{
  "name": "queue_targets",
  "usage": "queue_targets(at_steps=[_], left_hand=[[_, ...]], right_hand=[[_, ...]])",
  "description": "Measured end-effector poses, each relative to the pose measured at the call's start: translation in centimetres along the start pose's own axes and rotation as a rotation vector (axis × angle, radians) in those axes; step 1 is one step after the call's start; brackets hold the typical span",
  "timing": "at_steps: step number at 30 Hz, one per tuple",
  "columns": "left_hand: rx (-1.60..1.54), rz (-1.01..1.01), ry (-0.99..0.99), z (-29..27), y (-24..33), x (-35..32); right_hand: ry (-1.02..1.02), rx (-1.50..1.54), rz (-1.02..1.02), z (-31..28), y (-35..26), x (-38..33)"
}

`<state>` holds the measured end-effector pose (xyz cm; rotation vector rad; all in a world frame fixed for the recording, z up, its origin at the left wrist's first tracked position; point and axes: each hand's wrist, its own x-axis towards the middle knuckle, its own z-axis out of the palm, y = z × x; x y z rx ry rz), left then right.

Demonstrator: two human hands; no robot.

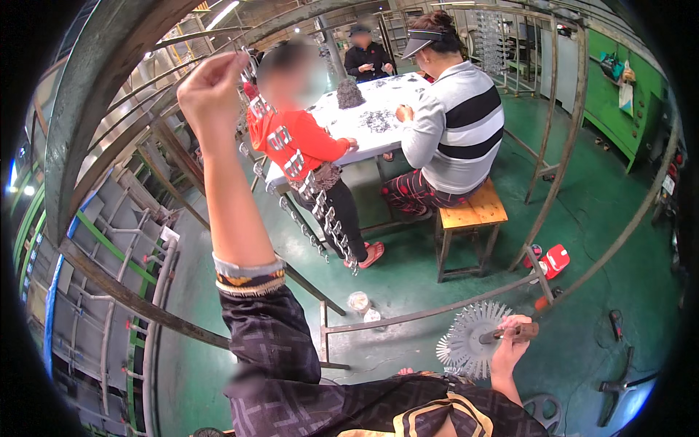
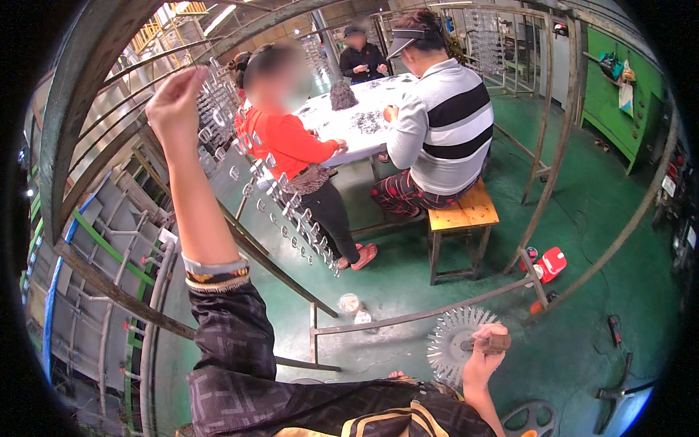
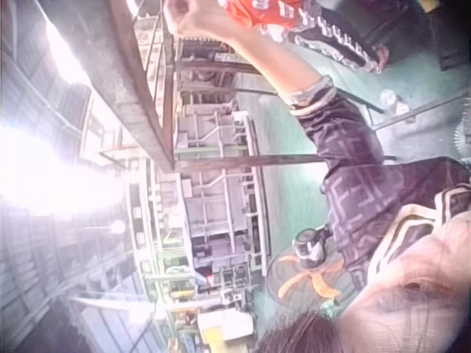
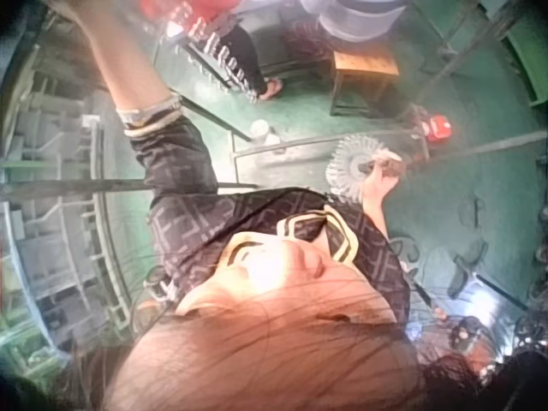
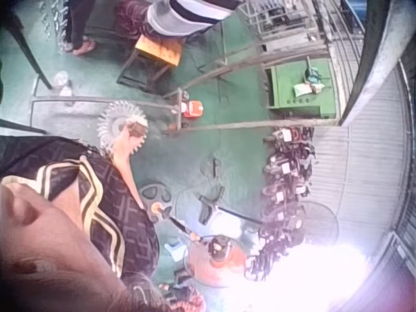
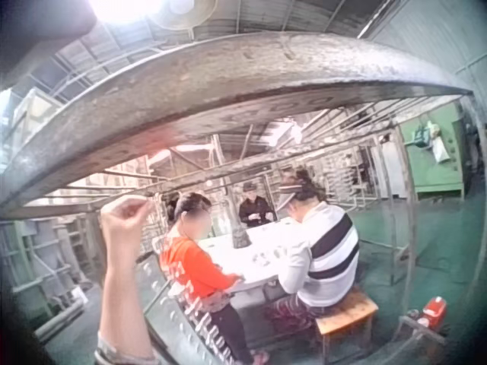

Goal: The person picks up small metal hooks from a rack and attaches them to a rotating wire brush tool. They repeat this process, adding hooks to the brush while standing in a workshop. Other workers are visible in the background assembling similar items.

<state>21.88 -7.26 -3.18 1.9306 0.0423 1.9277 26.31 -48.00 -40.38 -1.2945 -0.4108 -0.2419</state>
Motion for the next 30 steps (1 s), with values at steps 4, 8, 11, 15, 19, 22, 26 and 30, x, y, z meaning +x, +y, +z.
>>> queue_targets(at_steps=[4,8,11,15,19,22,26,30], left_hand=[[-0.076,-0.147,-0.151,-1.1,1.0,-4.8],[-0.13,-0.252,-0.266,-1.7,0.4,-10.8],[-0.205,-0.431,-0.376,-1.7,1.5,-15.7],[-0.356,-0.603,-0.517,-1.8,1.4,-22.8],[-0.321,-0.543,-0.679,-1.1,1.0,-30.4],[-0.331,-0.577,-0.78,0.0,1.5,-35.1],[-0.282,-0.583,-0.884,1.3,2.2,-41.3],[-0.344,-0.549,-0.921,2.8,2.1,-47.4]], right_hand=[[0.009,0.0,0.006,0.2,-0.4,0.0],[0.019,0.004,0.007,0.4,-0.8,0.1],[0.02,-0.037,-0.008,0.2,-0.7,0.3],[0.002,-0.019,-0.06,0.0,0.2,0.4],[0.015,-0.002,-0.045,0.1,0.4,0.4],[0.023,-0.022,-0.028,0.1,0.4,0.3],[0.011,-0.04,-0.023,0.1,0.4,0.2],[0.008,-0.038,-0.009,0.4,0.0,0.3]])
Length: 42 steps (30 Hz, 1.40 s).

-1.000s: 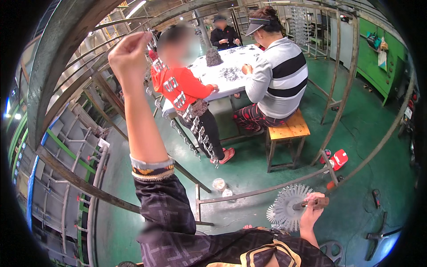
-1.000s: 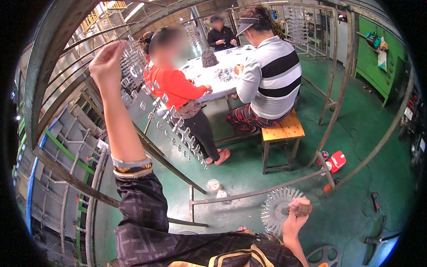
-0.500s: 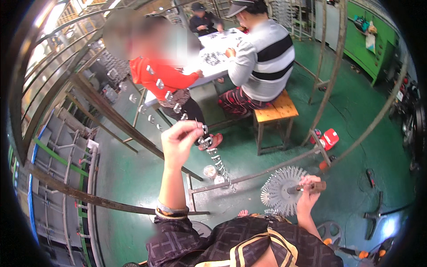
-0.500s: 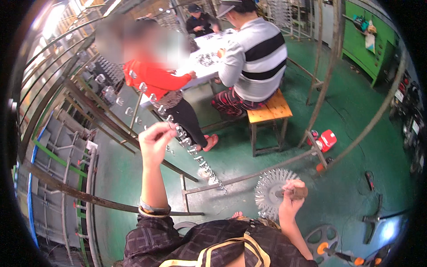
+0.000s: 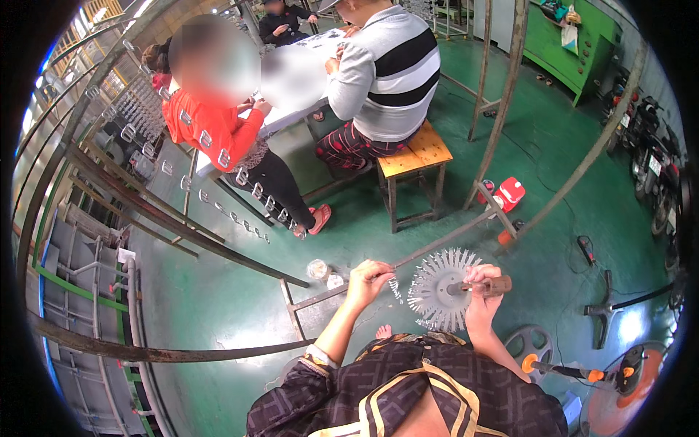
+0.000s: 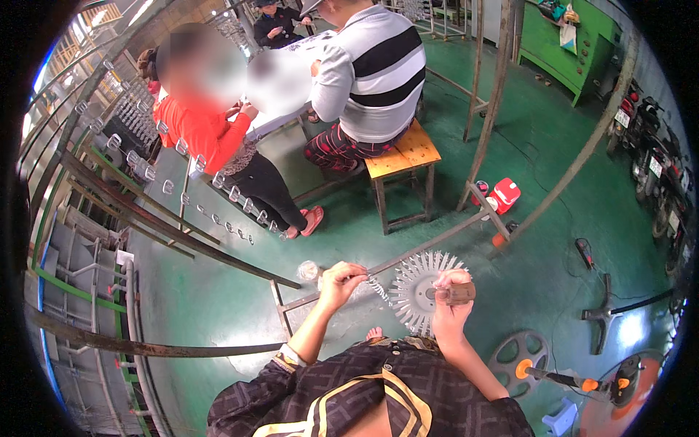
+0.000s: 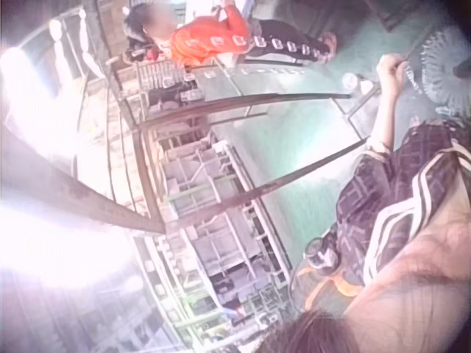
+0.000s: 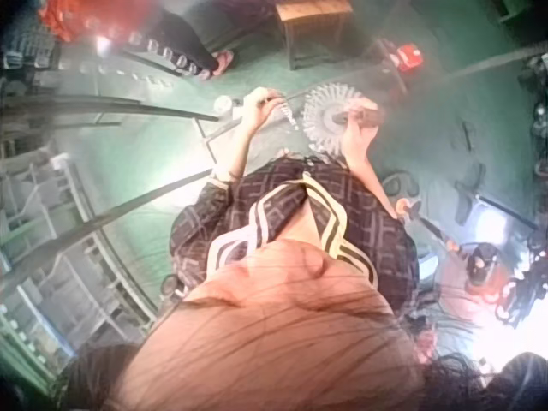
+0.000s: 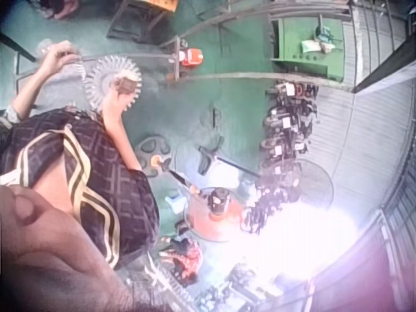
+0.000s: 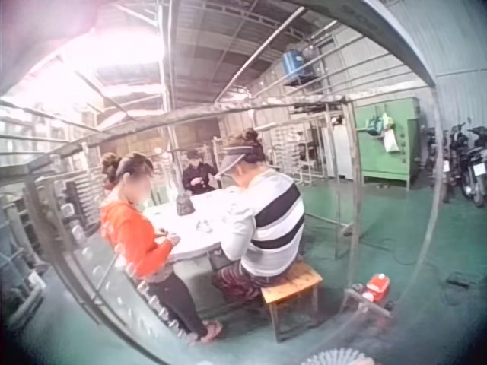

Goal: The person picks up small metal hooks from a rack and attaches them to a rotating wire brush tool. They repeat this process, adding hooks to the brush while standing in a workshop. Other workers are visible in the background assembling similar items.

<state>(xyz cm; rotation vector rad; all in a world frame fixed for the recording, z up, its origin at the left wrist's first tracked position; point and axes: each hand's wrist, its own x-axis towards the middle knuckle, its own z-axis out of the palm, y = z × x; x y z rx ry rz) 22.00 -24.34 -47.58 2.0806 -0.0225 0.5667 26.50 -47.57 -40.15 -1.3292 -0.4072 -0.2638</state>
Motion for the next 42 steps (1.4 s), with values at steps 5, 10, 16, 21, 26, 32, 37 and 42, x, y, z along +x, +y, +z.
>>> queue_targets(at_steps=[5,10,16,21,26,32,37,42], left_hand=[[-0.002,-0.044,-0.051,4.5,-3.1,-1.5],[0.032,-0.075,-0.097,6.8,-4.3,-1.8],[0.041,-0.119,-0.14,8.3,-4.9,-1.7],[0.042,-0.157,-0.157,9.0,-5.5,-1.9],[0.11,-0.168,-0.136,6.2,-3.8,-0.2],[0.299,0.286,0.422,-9.7,7.0,9.9],[0.589,0.53,1.019,-22.9,17.2,16.2],[0.984,0.594,1.293,-33.3,21.3,22.7]], right_hand=[[-0.007,-0.001,-0.026,-0.4,0.4,0.0],[-0.005,-0.015,-0.027,-0.6,0.6,-0.1],[-0.001,-0.03,-0.028,-0.8,0.5,0.0],[0.002,-0.011,-0.031,-0.9,0.6,0.0],[-0.01,-0.021,-0.018,-0.8,0.7,-0.3],[0.022,0.013,-0.035,-0.6,0.2,-0.3],[0.008,0.032,-0.027,-0.3,-0.5,-0.2],[-0.011,0.038,-0.031,-0.3,-0.5,-0.3]])
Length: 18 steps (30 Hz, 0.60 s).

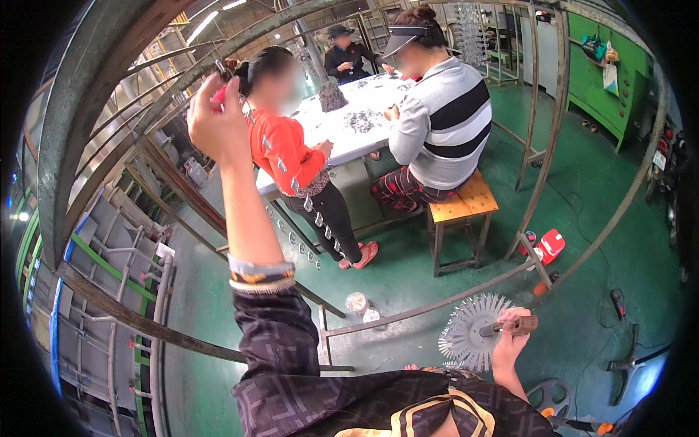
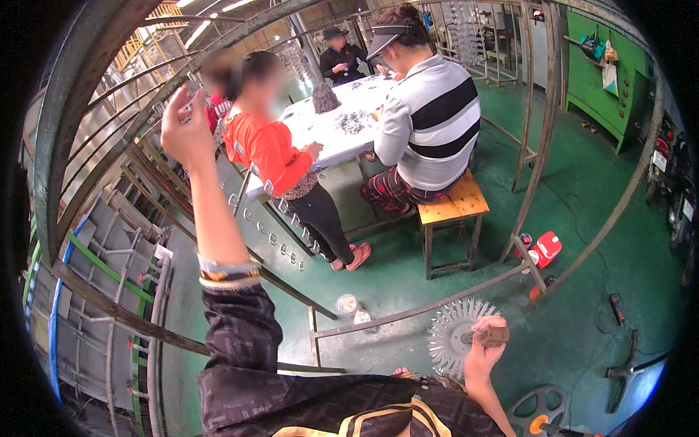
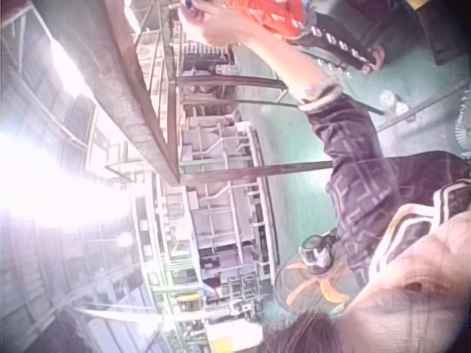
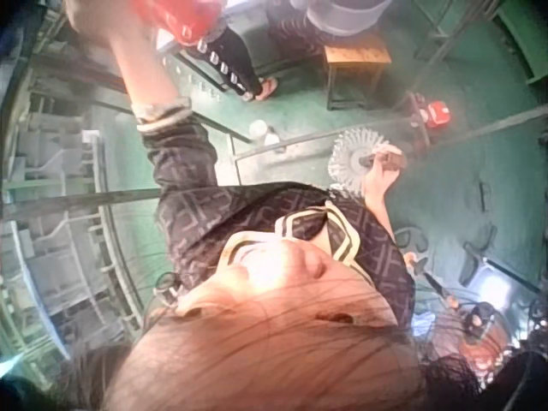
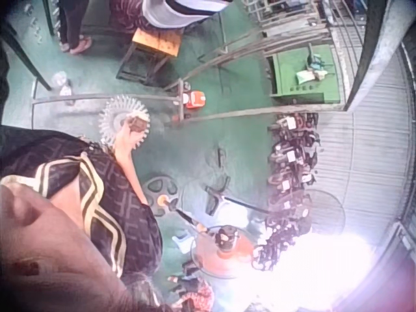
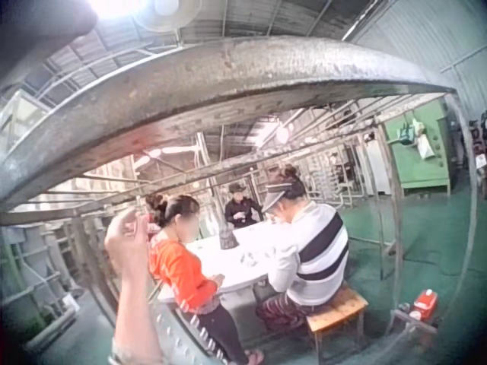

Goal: The person picks up small metal hooks from a rack and attaches them to a rotating wire brush tool. They repeat this process, adding hooks to the brush while standing in a workshop. Other workers are visible in the background assembling similar items.

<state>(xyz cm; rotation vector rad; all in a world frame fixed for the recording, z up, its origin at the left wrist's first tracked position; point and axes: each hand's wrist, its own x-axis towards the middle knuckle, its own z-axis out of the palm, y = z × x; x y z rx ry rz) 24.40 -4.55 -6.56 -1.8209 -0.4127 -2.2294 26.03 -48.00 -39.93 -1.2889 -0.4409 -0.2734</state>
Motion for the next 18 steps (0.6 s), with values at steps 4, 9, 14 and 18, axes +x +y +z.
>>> queue_targets(at_steps=[4,9,14,18], left_hand=[[0.203,-0.163,-0.15,2.8,0.4,3.2],[0.362,-0.278,-0.313,3.3,0.7,5.7],[0.34,-0.267,-0.29,4.3,-1.0,6.2],[0.013,-0.278,-0.281,4.1,-1.2,6.8]], right_hand=[[0.031,0.013,-0.009,-0.3,-0.1,0.1],[0.043,-0.019,-0.002,-0.8,0.3,-0.2],[0.05,-0.023,0.009,-1.4,0.3,-0.1],[0.072,-0.024,0.003,-1.7,0.3,0.2]])
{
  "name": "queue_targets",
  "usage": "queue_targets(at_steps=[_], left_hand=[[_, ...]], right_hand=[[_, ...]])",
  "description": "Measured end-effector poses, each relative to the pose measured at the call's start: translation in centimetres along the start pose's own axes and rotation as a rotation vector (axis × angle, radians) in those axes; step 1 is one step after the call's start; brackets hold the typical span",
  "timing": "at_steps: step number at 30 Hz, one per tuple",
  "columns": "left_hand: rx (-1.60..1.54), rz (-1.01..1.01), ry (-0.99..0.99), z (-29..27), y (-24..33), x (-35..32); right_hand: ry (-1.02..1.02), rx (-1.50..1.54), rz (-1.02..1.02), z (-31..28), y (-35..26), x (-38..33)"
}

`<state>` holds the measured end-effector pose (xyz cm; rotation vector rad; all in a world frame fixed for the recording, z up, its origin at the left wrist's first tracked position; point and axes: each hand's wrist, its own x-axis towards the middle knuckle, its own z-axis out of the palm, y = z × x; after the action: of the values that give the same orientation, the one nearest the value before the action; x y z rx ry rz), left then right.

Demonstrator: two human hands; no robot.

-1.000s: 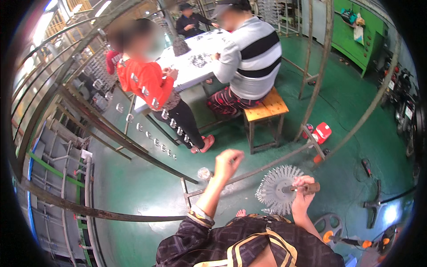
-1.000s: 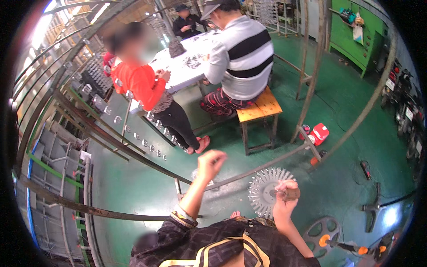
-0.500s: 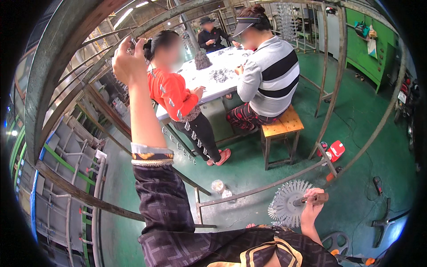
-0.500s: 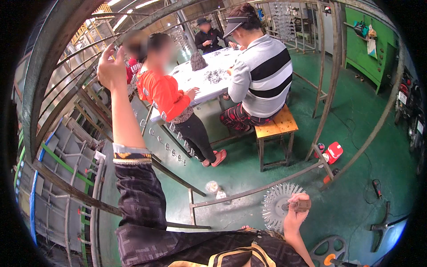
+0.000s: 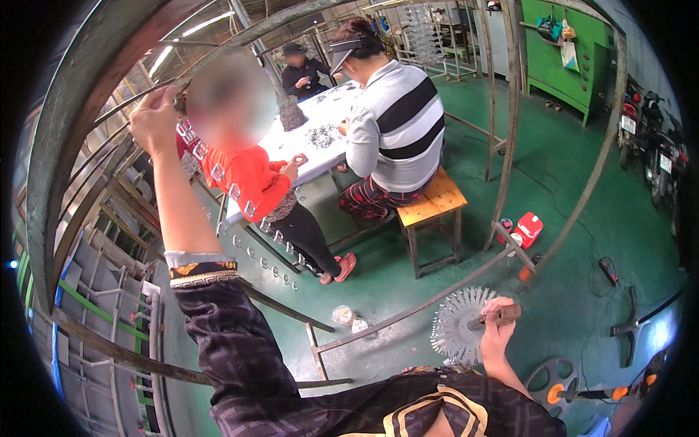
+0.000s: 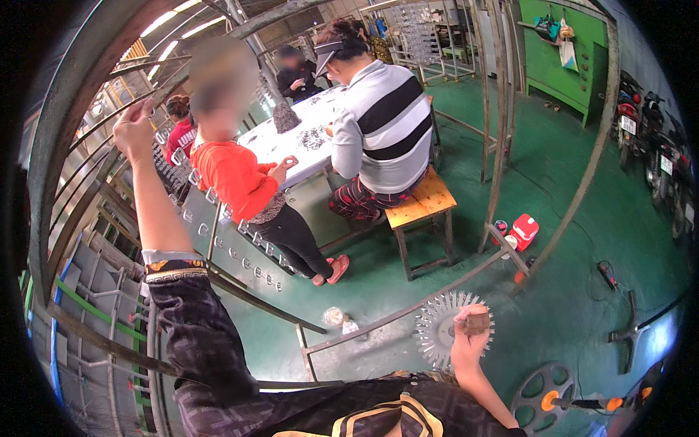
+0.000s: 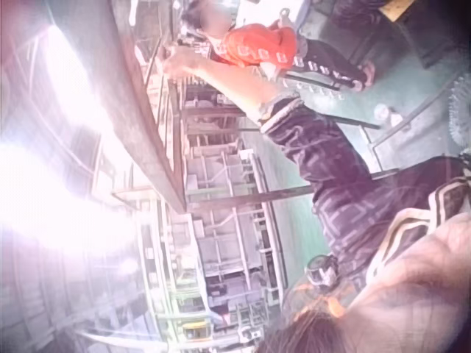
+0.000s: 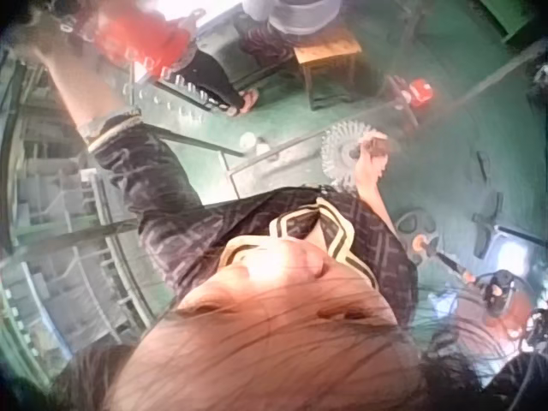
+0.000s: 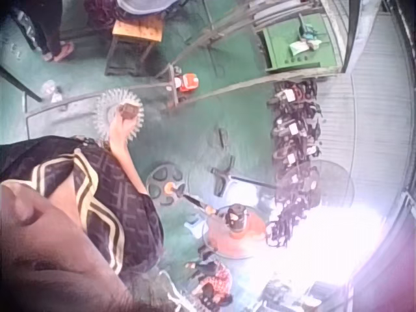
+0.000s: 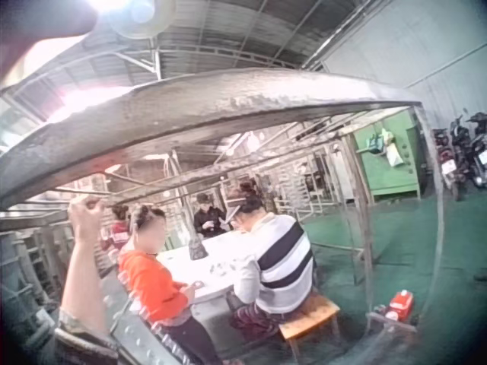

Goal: The person picks up small metal hooks from a rack and attaches them to a rotating wire brush tool. They repeat this process, adding hooks to the brush while standing in a workshop. Other workers are visible in the background assembling similar items.

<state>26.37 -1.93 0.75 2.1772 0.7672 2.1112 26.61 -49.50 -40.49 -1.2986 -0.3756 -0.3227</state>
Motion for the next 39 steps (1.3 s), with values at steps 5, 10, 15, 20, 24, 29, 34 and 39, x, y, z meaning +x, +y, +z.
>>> queue_targets(at_steps=[5,10,15,20,24,29,34,39], left_hand=[[-0.553,0.027,-0.202,-0.3,-0.9,-1.0],[-0.749,-0.172,-0.379,-2.5,1.2,-7.0],[-0.813,-0.198,-0.567,-4.4,0.9,-15.5],[-0.878,-0.337,-0.87,-5.1,1.4,-25.9],[-1.028,-0.405,-1.137,-5.5,1.0,-35.1],[-0.99,-0.361,-1.265,-4.5,1.1,-46.8],[-1.008,-0.305,-1.324,-3.6,1.5,-56.0],[-0.963,-0.311,-1.433,-2.8,2.1,-61.3]], right_hand=[[0.025,-0.01,0.026,-0.2,0.1,0.3],[-0.011,-0.023,0.015,-0.6,0.0,0.7],[-0.017,0.032,0.005,-0.2,-0.3,0.8],[-0.035,0.01,0.072,-0.7,-0.4,0.9],[-0.068,-0.013,0.105,-0.5,-0.9,0.9],[-0.076,0.01,0.083,-0.3,-0.2,0.9],[-0.085,0.011,0.093,0.1,-0.3,0.8],[-0.101,-0.019,0.069,0.6,-0.3,0.7]])
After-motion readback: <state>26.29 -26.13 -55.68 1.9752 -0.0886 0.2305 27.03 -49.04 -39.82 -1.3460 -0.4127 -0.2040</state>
